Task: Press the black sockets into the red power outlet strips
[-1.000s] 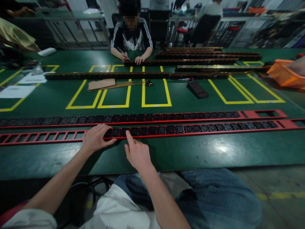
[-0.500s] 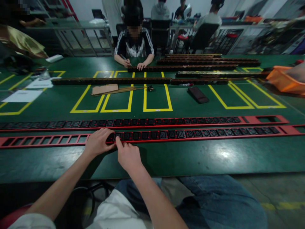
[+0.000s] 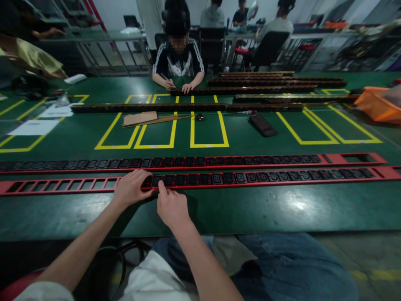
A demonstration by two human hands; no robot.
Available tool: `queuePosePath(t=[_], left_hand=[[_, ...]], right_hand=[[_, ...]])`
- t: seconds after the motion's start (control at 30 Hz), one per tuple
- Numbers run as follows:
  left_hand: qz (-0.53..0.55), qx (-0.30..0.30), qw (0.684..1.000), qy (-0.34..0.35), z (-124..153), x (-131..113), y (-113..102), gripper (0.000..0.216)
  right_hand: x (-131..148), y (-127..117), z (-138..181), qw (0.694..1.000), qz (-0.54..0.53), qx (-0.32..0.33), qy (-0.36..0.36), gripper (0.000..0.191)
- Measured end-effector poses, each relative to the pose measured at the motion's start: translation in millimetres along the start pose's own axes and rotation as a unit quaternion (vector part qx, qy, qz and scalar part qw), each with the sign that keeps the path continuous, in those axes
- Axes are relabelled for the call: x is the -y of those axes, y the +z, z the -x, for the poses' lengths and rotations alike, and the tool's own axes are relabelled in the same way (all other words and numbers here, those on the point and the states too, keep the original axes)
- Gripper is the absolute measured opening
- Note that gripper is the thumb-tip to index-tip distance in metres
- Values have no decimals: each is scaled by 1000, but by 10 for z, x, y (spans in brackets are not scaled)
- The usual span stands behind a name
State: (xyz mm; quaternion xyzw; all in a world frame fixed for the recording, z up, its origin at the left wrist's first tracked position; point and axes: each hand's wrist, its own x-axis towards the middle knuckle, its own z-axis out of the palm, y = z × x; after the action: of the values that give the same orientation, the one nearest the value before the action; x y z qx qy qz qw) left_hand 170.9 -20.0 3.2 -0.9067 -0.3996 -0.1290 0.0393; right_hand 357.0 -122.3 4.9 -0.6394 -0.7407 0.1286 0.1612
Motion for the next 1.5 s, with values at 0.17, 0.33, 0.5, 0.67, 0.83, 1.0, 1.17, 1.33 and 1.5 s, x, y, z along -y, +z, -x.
queuePosePath(t=[0.17, 0.33, 0.5, 0.67, 0.83, 1.0, 1.17, 1.33, 1.5], left_hand=[[0, 4, 1000, -4, 2, -6, -11, 40], [4, -1, 1000, 2, 1, -5, -17, 43], [4, -1, 1000, 6, 3, 9, -11, 42], [8, 1, 1000, 5, -7, 4, -20, 38], [12, 2, 1000, -4, -12, -15, -35, 37], [20, 10, 1000, -13, -2, -5, -30, 37], [21, 35, 999, -22, 6, 17, -36, 37], [23, 44, 999, -11, 19, 39, -45, 38], [20, 44, 999, -10, 29, 54, -35, 39]], right_hand=[[-4, 0, 11, 1000, -4, -11, -15, 53], [-8, 14, 15, 1000, -2, -10, -9, 55], [1, 13, 9, 1000, 11, 3, -6, 54], [30, -5, 5, 999, 28, 17, -13, 57], [57, -11, 5, 999, 43, 21, -18, 59], [177, 28, -42, 998, 38, 15, -58, 59], [279, 93, -95, 997, 32, 17, -65, 62], [269, 49, -49, 997, 18, 6, -78, 59], [275, 15, -46, 998, 9, 18, -67, 59]])
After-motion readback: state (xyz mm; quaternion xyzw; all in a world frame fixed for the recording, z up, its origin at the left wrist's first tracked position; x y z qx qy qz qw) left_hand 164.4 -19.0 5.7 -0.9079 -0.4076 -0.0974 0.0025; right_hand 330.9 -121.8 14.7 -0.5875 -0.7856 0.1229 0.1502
